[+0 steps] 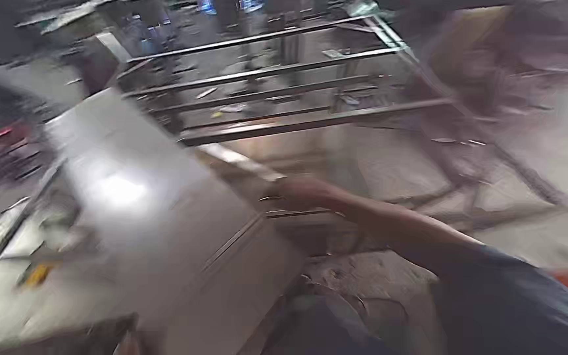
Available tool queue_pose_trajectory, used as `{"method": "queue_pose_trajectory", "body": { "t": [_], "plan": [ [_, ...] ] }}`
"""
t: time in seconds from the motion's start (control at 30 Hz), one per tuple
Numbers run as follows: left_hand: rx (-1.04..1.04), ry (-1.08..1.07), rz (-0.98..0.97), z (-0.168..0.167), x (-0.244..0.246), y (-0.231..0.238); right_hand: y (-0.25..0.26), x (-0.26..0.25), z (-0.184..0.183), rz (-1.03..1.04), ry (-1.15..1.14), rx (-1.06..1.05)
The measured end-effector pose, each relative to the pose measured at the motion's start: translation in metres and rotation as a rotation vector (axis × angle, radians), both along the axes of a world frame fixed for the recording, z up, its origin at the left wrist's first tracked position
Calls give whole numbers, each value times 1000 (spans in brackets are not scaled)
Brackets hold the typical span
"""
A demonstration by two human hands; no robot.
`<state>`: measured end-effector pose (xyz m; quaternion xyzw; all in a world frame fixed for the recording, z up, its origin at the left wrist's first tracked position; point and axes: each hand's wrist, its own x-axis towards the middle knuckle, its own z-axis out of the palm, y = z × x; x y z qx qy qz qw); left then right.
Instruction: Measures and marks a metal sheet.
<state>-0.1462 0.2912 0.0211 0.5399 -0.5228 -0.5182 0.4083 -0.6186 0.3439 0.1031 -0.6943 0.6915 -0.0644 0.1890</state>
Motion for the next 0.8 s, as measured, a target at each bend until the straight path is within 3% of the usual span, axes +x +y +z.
{"method": "queue_pose_trajectory", "body": {
  "t": [0.13, 0.3, 0.43, 0.63, 0.8],
  "plan": [
    [128, 233, 222, -12, 7, -22, -6, 4, -3, -72, -87, -13],
    [209, 141, 14, -14, -4, -38, 4, 16, 17, -297, -564, -113],
    [266, 271, -138, -16, -14, -54, 15, 35, 27, -448, -779, -332],
    [209, 463, -262, -27, -11, -56, 79, 107, 34, -841, -840, -677],
    [359, 453, -436, -18, -41, -6, 173, 177, 42, -1208, -802, -900]
  ]
}}
